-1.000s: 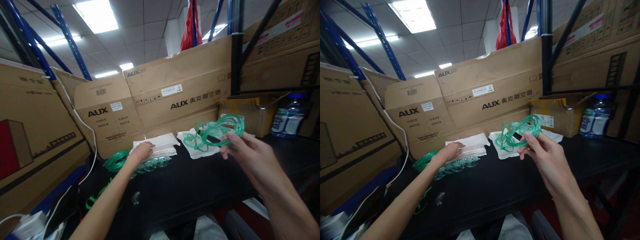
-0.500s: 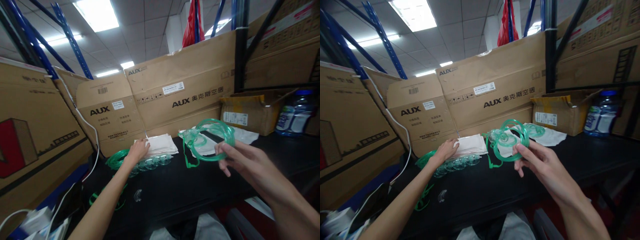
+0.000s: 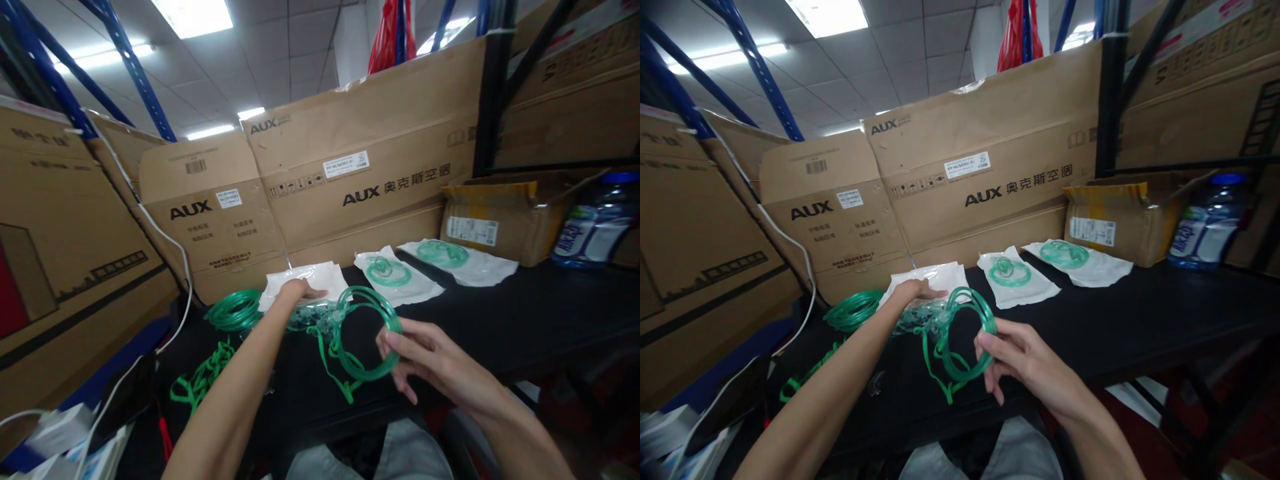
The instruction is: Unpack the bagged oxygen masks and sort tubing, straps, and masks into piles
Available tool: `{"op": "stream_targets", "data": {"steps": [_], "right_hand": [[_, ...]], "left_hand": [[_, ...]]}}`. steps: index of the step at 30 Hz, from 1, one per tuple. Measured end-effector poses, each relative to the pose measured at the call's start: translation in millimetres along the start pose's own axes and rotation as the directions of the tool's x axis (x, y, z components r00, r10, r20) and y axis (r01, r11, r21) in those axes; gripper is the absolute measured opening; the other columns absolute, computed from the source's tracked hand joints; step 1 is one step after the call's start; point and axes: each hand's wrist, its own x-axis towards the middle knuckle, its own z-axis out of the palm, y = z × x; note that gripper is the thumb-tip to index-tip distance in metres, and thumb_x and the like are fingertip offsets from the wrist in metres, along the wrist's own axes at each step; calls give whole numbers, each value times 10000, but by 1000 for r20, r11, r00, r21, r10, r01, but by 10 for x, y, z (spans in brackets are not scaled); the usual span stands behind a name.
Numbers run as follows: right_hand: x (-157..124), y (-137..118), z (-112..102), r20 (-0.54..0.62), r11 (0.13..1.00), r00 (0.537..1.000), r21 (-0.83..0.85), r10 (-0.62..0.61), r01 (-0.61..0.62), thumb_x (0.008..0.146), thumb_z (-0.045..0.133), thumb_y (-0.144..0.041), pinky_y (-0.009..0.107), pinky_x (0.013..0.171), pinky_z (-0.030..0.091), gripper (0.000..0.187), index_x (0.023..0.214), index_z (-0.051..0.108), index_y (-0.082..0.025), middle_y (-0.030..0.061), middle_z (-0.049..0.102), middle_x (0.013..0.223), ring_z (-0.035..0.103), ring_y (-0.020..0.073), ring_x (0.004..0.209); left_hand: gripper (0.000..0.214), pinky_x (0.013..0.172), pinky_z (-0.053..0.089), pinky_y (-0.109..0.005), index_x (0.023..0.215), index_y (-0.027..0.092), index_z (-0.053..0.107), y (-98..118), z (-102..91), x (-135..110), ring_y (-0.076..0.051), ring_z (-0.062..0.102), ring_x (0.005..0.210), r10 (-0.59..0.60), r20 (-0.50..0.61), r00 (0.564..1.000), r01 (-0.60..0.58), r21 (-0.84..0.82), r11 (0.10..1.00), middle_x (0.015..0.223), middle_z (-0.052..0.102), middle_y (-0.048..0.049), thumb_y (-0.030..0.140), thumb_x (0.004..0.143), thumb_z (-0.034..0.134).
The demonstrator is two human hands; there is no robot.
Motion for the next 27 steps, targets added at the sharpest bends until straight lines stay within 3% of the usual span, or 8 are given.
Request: {"op": "stream_targets", "data": {"steps": [4,7,11,14,16,19,23,27], "right_hand": [[96,213,-9,41,994,993,-9,111,-110,881,704,-508,207,453,481,372,811,618,-153,-15,574,714,580,110,542],[167,338,-80,-60,969,984,-176,168,-176,843,678,-611,204,408,411,457,812,615,-159,-35,559,592,522,103,451],[200,370,-244,-307,727,950,-638,64,-255,902,577,-567,261,410,374,459,913,701,-126,-20,558,454,483,139,367],[185,310,-326,-427,618,898,-735,-102,-279,893,645,-431,322,575,471,379,1043,740,-97,58,675,621,634,220,574],[203,277,-300,-364,533,898,-825,-248,-188,926,631,-354,352,707,507,289,1047,754,-122,99,733,785,687,253,740],[326,316,-138,-123,380,911,-924,-393,39,956,600,-214,356,828,527,178,1002,766,-166,100,745,946,700,249,885],[567,536,104,74,277,902,-938,-425,208,910,622,-63,409,991,494,225,1042,759,-182,113,705,1126,628,279,1111],[653,715,160,169,254,893,-922,-417,293,926,608,-40,452,1070,455,208,1025,739,-168,94,714,1044,649,257,1040]], "left_hand": [[504,1057,377,-678,1130,150,715,110,-6,-101,-422,581,1259,-15,-88,996,14,-17,1000,1269,680,-220,572,854,709],[500,1070,318,-704,1048,139,749,147,-114,-296,-496,550,1275,88,-165,982,-88,7,996,1241,689,-271,555,773,784],[380,1139,347,-464,1205,190,695,102,-234,-819,-330,554,1316,326,-296,898,-331,34,943,1356,657,-144,459,978,551],[340,1022,451,-343,1082,220,737,-18,-178,-1319,-250,672,1113,431,-311,847,-446,26,895,1157,751,-62,450,1010,496],[315,963,478,-321,1020,226,749,-126,-65,-1603,-234,694,1041,471,-305,828,-492,8,870,1087,767,-44,434,1007,514],[284,981,471,-342,1064,246,749,-280,142,-1857,-246,680,1081,475,-294,830,-520,-98,849,1117,758,-40,432,992,547],[287,981,475,-344,1130,256,739,-399,304,-1949,-250,673,1080,436,-257,863,-490,-215,845,1141,742,-48,433,966,582],[359,932,486,-320,1153,245,738,-451,301,-1918,-247,667,1053,427,-214,878,-477,-344,809,1149,742,-48,493,961,564]]}}
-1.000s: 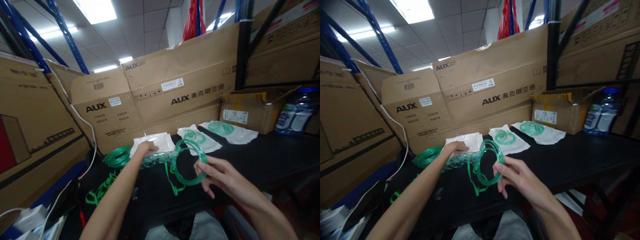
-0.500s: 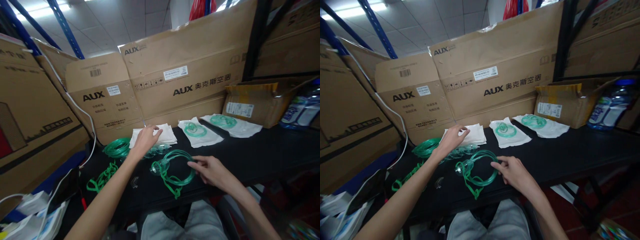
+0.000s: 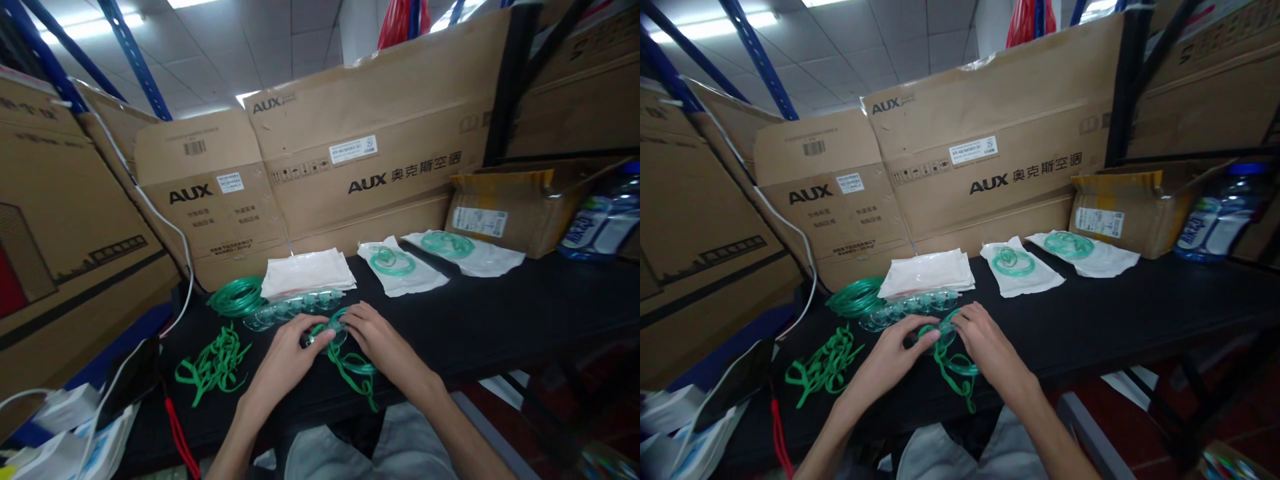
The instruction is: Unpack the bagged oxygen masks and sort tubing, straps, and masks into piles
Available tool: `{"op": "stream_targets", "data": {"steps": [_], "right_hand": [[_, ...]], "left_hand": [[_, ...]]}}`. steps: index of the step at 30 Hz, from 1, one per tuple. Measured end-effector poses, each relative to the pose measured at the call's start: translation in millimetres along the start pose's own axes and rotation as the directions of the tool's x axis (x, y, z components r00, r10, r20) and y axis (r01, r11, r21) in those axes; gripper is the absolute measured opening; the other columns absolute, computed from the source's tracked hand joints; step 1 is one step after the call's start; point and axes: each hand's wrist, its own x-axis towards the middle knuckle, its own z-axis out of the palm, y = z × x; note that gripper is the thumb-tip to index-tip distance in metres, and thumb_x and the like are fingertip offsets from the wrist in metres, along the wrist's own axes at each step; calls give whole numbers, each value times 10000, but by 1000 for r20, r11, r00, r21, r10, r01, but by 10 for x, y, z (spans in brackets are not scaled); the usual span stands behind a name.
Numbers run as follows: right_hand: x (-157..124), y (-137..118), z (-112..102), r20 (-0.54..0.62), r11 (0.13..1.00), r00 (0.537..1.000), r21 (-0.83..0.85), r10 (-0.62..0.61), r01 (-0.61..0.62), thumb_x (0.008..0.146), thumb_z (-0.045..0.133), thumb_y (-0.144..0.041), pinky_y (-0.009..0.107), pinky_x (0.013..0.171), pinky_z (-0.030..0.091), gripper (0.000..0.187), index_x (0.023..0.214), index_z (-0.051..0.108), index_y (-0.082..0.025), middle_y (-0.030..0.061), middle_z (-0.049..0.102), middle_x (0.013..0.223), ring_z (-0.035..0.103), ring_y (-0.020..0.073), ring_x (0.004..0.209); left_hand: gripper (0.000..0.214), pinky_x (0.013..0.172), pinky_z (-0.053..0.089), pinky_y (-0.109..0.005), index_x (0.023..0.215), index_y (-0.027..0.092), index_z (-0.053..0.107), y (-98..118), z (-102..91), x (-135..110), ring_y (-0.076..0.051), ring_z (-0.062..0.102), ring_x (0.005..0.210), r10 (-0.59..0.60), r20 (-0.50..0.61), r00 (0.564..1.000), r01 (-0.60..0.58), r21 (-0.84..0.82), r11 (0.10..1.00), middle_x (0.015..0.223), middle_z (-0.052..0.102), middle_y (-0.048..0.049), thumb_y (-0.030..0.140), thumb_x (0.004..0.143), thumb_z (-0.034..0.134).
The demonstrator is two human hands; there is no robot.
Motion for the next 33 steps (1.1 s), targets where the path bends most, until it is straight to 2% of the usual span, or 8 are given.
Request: {"op": "stream_targets", "data": {"steps": [4,7,11,21,24,26,29,33], "right_hand": [[-39,25,-15,15,999,1000,40,-17,16,961,579,-61,381,929,533,205,1073,699,-183,84,681,1053,646,236,1000],[-48,14,-48,15,999,1000,48,-19,18,976,558,-67,391,917,519,208,1104,674,-183,93,655,1084,623,240,1007],[-56,12,-52,20,998,999,57,-34,33,976,569,-72,399,923,489,170,1047,668,-190,73,665,1047,606,235,994],[-55,48,-50,28,985,998,161,-61,56,974,533,-45,299,793,491,219,912,681,-193,37,695,902,632,189,860],[-58,51,-50,34,982,997,182,-65,57,988,502,-56,286,771,501,242,919,693,-189,41,702,882,641,181,839],[-63,69,-31,45,980,996,185,-77,68,994,498,-76,304,795,508,238,948,702,-189,51,721,902,648,192,871],[-66,97,12,63,980,993,180,-103,90,1000,485,-97,331,812,519,253,968,718,-190,66,744,929,643,209,901],[-61,63,39,69,980,989,162,-129,116,996,474,-81,337,823,522,265,999,719,-180,74,741,938,645,208,906]], "left_hand": [[526,920,468,-321,1062,193,763,-65,-20,135,-253,655,1016,-102,142,984,124,-155,980,1061,762,-39,580,994,413],[548,837,473,-301,962,165,769,-95,9,244,-238,641,895,-105,290,951,161,-178,971,916,750,-21,612,956,451],[462,836,459,-284,907,167,765,-99,66,282,-216,623,868,-92,345,934,163,-183,969,882,737,-9,525,943,475],[338,857,444,-266,940,216,751,9,120,65,-210,663,943,-137,210,968,166,-129,978,984,763,-2,374,953,453],[300,871,438,-289,985,232,747,113,137,-42,-226,673,964,-140,133,981,143,-11,990,1008,768,-16,349,970,471],[267,868,445,-310,998,229,738,152,152,-112,-239,677,943,-95,60,994,86,135,987,979,764,-32,338,977,495],[222,863,462,-332,1013,211,718,131,177,-191,-246,660,921,57,-14,998,-50,304,951,951,748,-52,300,983,517],[215,890,481,-339,1062,206,695,56,209,-240,-243,648,959,185,-47,982,-158,343,926,996,738,-68,287,994,508]]}}
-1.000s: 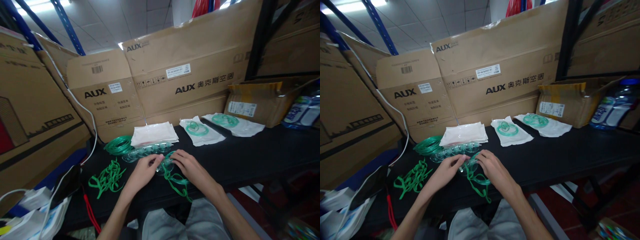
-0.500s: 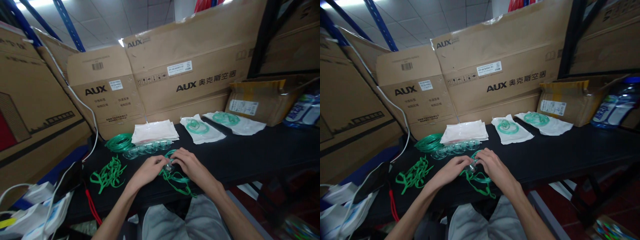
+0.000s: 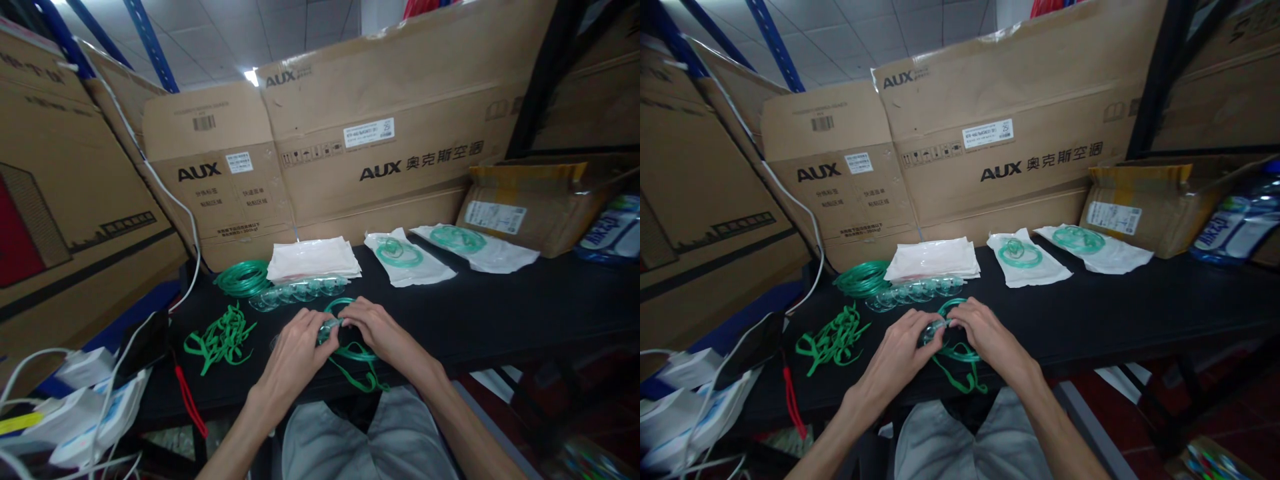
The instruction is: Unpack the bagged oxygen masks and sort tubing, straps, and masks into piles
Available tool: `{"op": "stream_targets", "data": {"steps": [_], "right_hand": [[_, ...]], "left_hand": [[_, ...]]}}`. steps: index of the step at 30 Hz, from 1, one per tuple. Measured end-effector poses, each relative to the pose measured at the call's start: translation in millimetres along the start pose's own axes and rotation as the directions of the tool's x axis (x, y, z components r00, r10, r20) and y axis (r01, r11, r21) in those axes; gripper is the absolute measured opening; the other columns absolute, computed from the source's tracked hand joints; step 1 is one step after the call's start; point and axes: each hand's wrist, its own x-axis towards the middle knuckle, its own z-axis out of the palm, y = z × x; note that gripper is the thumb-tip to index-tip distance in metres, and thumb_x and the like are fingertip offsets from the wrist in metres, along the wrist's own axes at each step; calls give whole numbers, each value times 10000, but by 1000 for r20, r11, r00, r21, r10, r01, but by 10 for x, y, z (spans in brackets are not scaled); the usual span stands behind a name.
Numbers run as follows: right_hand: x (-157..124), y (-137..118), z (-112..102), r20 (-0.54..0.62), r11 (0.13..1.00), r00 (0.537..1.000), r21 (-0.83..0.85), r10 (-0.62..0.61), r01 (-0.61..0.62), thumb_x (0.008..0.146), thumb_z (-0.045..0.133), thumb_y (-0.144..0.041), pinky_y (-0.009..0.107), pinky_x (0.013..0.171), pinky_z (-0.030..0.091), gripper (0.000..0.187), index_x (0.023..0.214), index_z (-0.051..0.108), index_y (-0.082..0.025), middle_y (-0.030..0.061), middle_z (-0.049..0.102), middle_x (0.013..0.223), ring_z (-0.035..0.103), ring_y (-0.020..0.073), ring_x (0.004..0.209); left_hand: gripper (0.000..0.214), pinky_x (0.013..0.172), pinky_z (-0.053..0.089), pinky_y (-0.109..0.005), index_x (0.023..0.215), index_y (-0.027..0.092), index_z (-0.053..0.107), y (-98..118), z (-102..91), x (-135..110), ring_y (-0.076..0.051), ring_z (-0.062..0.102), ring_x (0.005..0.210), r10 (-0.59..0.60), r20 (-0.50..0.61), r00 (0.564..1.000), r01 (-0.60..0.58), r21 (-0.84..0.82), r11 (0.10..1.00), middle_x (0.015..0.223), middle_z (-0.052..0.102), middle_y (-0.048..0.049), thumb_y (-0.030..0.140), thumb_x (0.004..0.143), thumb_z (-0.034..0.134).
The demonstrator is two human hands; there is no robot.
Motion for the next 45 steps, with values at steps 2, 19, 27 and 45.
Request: {"op": "stream_targets", "data": {"steps": [2,19,27,45], "right_hand": [[11,-41,1,-3,1000,1000,-15,-6,6,997,473,-81,346,852,517,267,989,721,-182,74,743,945,653,208,912],[72,-73,-101,-7,955,992,-271,127,-124,947,549,-88,400,958,534,458,1368,624,-252,107,679,1224,614,251,1148],[-152,106,-258,-138,719,865,-501,483,-482,906,630,-239,491,759,535,226,1072,704,-106,230,661,1028,649,395,966],[42,365,-510,-150,636,804,-536,575,-555,819,598,-83,314,710,409,134,906,625,-182,90,622,906,630,249,870]], "left_hand": [[200,885,483,-323,1043,215,698,2,12,-8,-231,664,948,-44,-24,999,42,-46,998,1005,742,-61,282,986,519],[293,1018,439,-352,1003,245,739,-49,-26,-4,-256,678,1125,-408,67,911,406,-330,852,1140,767,-44,322,971,458],[328,975,459,-336,1024,248,724,-9,32,-24,-256,685,1093,-389,31,921,373,-367,852,1112,767,-42,414,1007,442],[340,1004,462,-347,1101,246,684,10,152,-24,-236,663,1110,-341,-32,940,294,-432,853,1142,740,-51,447,1028,419]]}}
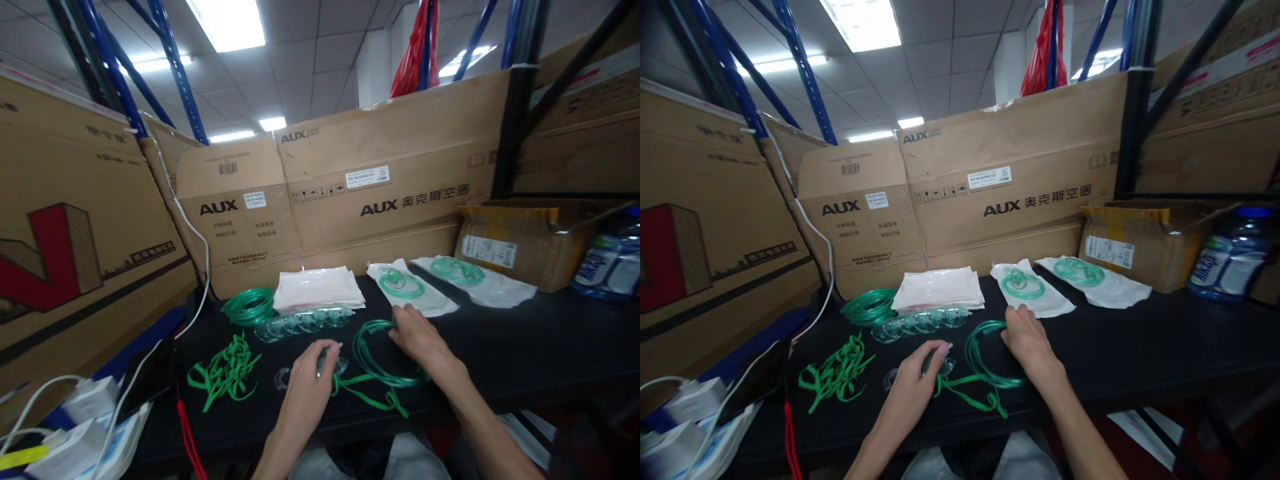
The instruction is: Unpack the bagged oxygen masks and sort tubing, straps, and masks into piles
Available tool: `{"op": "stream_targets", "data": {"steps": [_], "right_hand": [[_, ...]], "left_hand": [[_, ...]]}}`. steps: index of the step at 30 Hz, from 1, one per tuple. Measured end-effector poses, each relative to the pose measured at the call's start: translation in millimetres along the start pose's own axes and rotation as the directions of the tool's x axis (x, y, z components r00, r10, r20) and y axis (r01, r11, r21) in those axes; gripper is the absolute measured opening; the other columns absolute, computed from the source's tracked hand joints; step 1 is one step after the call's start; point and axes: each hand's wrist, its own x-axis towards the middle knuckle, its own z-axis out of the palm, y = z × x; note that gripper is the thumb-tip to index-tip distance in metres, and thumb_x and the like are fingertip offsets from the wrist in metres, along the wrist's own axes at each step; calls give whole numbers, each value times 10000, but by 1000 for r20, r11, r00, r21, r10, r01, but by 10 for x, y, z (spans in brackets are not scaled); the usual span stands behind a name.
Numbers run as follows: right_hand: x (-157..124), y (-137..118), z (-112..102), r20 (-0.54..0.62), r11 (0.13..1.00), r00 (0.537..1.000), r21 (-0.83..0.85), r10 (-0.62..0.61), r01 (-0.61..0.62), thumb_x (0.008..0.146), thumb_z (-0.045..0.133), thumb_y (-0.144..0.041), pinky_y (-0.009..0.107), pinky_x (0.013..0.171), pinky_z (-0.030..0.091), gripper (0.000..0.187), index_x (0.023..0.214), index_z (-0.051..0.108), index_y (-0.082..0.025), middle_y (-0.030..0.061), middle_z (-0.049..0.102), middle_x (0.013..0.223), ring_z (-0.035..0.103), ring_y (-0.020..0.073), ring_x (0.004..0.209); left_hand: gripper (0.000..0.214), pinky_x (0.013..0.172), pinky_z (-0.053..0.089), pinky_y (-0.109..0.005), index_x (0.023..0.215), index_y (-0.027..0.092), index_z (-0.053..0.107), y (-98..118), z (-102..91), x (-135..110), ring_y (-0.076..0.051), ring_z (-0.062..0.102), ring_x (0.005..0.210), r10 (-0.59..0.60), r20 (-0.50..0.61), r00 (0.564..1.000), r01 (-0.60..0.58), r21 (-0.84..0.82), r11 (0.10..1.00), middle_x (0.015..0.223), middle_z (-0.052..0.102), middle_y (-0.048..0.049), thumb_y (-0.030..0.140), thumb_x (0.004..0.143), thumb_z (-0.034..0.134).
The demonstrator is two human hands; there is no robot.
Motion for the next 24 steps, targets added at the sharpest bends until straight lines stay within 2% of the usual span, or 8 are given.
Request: {"op": "stream_targets", "data": {"steps": [2,5,8,10,14,17,21,24], "right_hand": [[19,70,-84,6,1000,1000,13,2,-2,823,601,-95,297,658,392,149,942,623,-183,67,624,845,635,236,807],[42,132,-293,14,997,998,48,-66,66,844,579,-100,270,631,395,178,987,618,-198,36,641,799,637,205,745],[169,97,-633,-2,984,986,54,-169,169,853,590,-120,264,651,416,210,1037,634,-211,37,672,833,649,204,766],[332,-15,-914,-8,967,967,34,-253,253,839,619,-125,269,687,426,231,1042,666,-227,43,695,882,661,213,820],[755,-497,-1429,29,896,897,-32,-441,442,797,696,-115,279,680,418,251,1020,731,-224,73,718,933,665,240,886],[1071,-1003,-1625,120,823,820,-39,-559,567,747,731,-62,263,630,414,272,970,762,-215,45,724,874,665,202,787],[1360,-1669,-1594,284,746,711,23,-643,665,714,725,-7,233,540,405,292,947,774,-176,-43,645,586,615,136,537],[1425,-2098,-1432,346,685,621,95,-703,722,733,744,-11,239,566,459,325,1028,754,-145,-21,685,652,654,147,608]], "left_hand": [[343,1015,458,-348,1102,252,690,3,0,2,-236,661,1121,0,6,1000,0,-6,1000,1147,741,-46,455,1024,425],[355,1015,459,-350,1107,257,696,19,-8,2,-239,662,1120,-4,17,1000,4,-13,1000,1148,743,-43,465,1024,421],[361,1012,460,-349,1108,257,700,36,-18,0,-242,663,1121,-3,22,1000,4,-25,1000,1147,745,-43,466,1026,418],[356,1019,451,-345,1108,254,700,41,-21,-4,-242,659,1128,4,18,1000,-3,-38,999,1149,745,-42,465,1025,426],[336,1018,444,-338,1112,258,700,40,-19,-18,-242,657,1130,10,21,1000,-8,-68,998,1148,746,-35,462,1021,449],[321,1015,437,-337,1106,265,706,45,-17,-36,-245,650,1133,-5,24,1000,7,-82,997,1144,745,-29,458,1017,465],[306,993,440,-318,1089,260,714,57,-16,-56,-234,662,1093,3,26,1000,-1,-93,996,1111,753,-24,438,1014,477],[297,1002,429,-314,1103,263,713,57,-19,-69,-226,655,1102,3,24,1000,-1,-89,996,1116,752,-10,430,1013,486]]}}
